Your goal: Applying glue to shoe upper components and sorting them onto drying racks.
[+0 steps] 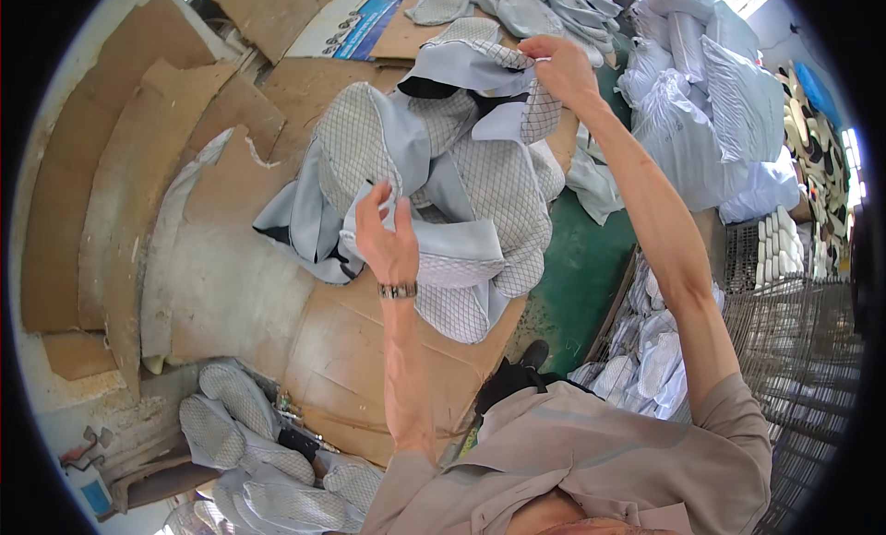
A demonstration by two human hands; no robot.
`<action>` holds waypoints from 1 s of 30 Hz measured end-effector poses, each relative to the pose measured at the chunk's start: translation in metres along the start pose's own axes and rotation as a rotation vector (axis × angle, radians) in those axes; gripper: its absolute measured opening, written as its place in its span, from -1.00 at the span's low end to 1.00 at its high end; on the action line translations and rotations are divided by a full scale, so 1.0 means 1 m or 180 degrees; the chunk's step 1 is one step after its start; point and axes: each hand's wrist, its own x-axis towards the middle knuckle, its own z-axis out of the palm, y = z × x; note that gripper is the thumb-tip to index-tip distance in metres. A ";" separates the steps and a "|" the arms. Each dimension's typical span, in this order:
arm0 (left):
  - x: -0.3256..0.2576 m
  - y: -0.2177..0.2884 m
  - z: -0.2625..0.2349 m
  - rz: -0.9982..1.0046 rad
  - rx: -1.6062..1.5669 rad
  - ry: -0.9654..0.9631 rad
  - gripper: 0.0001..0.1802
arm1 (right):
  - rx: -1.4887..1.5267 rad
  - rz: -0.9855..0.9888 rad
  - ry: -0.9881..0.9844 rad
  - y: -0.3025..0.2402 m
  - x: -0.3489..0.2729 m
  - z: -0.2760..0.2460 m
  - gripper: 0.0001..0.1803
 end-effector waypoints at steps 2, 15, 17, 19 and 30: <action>0.017 0.011 0.021 -0.0155 -0.0392 -0.0119 -0.66 | 0.0129 0.0202 -0.0009 -0.007 -0.001 -0.027 -0.51; 0.039 -0.082 0.031 -0.0408 0.2736 -0.0814 0.02 | 0.0525 0.0156 -0.0398 0.011 -0.077 -0.221 -0.46; 0.040 -0.072 0.043 -0.0222 0.2623 -0.0642 0.00 | 0.0587 0.0431 -0.0470 0.034 -0.119 -0.241 -0.46; 0.039 -0.066 0.044 -0.0061 0.2543 -0.0421 -0.02 | 0.0720 0.0690 -0.0455 0.033 -0.163 -0.241 -0.46; 0.105 -0.009 -0.080 0.0331 0.2688 0.0903 -0.62 | -0.0478 0.2520 0.0121 0.118 -0.457 -0.253 -0.49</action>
